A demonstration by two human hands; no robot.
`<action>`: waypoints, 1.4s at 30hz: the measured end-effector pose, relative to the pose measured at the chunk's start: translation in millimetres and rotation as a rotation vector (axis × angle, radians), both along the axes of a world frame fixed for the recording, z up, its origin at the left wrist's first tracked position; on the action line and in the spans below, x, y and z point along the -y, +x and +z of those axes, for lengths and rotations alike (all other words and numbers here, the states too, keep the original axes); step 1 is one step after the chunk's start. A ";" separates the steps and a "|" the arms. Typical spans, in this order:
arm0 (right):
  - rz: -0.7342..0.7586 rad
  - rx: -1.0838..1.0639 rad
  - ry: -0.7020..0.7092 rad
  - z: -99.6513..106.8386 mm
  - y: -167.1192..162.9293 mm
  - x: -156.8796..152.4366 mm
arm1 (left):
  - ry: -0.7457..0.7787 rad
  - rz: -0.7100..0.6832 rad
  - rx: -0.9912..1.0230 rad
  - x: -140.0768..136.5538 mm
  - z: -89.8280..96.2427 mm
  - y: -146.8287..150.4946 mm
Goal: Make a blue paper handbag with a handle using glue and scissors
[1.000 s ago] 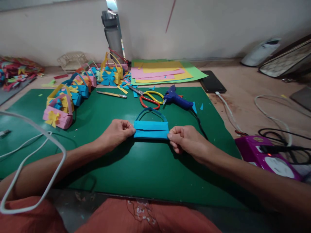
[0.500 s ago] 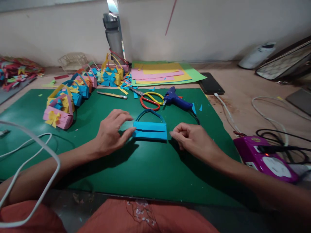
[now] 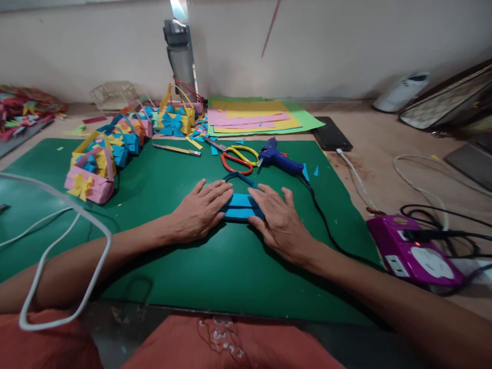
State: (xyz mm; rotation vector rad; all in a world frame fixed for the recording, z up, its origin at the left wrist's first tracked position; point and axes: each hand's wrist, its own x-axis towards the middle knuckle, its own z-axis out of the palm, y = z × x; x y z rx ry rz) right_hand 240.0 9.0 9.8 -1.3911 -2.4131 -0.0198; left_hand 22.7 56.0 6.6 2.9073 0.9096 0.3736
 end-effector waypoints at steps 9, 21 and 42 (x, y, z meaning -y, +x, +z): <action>-0.072 -0.271 -0.065 8.9 6.2 1.5 | -0.024 0.049 0.274 0.3 1.2 -5.8; -0.281 -0.597 -0.398 22.1 8.2 -12.4 | -0.547 0.451 0.555 -9.9 19.7 2.5; -0.304 -0.108 -0.316 35.6 -19.0 -38.6 | -0.868 0.483 0.669 -15.3 43.4 7.1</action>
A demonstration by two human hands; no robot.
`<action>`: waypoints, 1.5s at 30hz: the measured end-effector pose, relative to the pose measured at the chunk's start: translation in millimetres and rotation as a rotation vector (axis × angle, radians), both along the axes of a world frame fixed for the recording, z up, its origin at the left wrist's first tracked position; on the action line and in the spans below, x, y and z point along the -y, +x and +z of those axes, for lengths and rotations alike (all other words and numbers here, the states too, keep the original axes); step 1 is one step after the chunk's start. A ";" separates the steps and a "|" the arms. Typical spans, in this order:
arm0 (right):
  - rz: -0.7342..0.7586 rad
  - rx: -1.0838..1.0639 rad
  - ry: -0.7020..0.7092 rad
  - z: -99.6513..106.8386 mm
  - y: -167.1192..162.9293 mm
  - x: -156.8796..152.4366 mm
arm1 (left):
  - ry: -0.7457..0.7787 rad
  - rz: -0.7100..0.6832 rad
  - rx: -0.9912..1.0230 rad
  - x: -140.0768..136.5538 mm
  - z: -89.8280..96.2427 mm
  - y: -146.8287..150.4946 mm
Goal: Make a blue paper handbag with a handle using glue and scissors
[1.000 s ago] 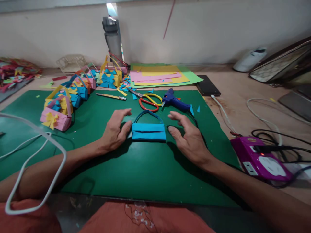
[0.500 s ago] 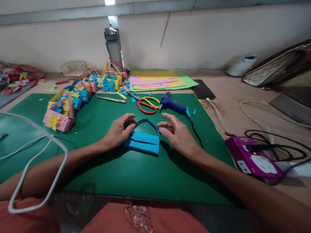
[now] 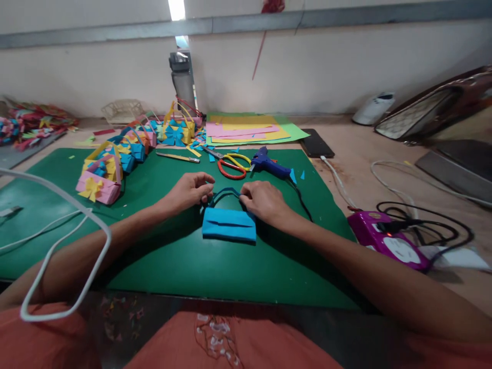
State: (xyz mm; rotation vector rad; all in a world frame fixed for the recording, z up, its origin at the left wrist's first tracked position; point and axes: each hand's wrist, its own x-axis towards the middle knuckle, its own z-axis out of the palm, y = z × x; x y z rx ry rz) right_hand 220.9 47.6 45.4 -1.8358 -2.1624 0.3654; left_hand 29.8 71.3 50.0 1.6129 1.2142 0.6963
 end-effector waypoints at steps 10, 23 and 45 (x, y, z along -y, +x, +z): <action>-0.010 -0.201 0.458 25.4 2.2 -1.9 | 0.284 0.207 0.526 -49.4 84.4 -17.4; -0.069 -0.094 0.500 25.1 16.5 -10.5 | -0.580 -0.423 0.289 -8.1 -11.7 19.9; -0.015 -0.586 0.076 -11.4 14.0 0.8 | 0.067 0.176 0.335 -2.7 -34.3 11.2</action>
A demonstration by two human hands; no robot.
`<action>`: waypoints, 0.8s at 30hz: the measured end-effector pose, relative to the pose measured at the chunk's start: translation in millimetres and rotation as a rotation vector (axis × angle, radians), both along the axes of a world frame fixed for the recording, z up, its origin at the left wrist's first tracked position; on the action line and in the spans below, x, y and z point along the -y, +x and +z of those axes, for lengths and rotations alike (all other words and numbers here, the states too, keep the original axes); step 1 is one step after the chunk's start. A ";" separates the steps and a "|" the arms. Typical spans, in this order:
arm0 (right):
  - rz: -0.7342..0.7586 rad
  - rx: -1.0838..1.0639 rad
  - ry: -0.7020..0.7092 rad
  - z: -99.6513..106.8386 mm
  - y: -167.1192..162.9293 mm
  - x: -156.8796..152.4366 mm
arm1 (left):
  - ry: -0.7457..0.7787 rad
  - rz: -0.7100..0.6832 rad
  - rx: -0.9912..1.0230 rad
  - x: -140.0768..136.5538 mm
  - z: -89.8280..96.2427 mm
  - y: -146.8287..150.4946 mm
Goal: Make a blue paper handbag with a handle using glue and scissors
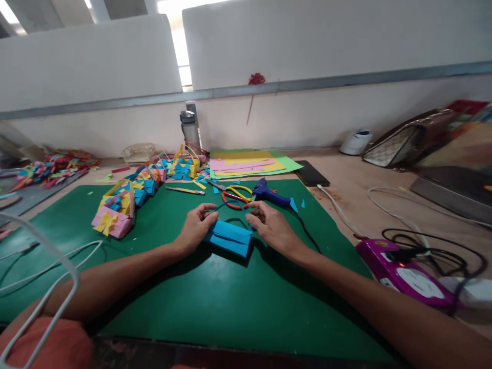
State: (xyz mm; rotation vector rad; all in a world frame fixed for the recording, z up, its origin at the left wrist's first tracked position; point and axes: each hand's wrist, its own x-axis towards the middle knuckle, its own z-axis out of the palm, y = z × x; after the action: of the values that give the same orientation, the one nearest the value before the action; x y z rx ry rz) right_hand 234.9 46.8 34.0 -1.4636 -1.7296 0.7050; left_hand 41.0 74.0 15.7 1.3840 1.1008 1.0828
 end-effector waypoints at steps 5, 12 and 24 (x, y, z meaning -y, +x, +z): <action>0.047 -0.202 -0.139 -5.8 0.3 -3.4 | -0.017 0.022 0.079 -1.0 -0.4 -0.1; 0.033 -0.267 -0.175 -12.4 -2.7 -2.7 | -0.042 0.047 0.137 -1.8 -3.2 0.3; -0.002 -0.102 -0.183 -10.3 -7.5 -18.2 | 0.022 0.043 0.126 -4.0 -7.4 3.6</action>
State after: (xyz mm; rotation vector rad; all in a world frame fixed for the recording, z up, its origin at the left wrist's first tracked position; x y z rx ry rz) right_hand 227.4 65.0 23.8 -1.5228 -1.6205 0.9411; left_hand 44.6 77.9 8.3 1.2962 1.0332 1.2000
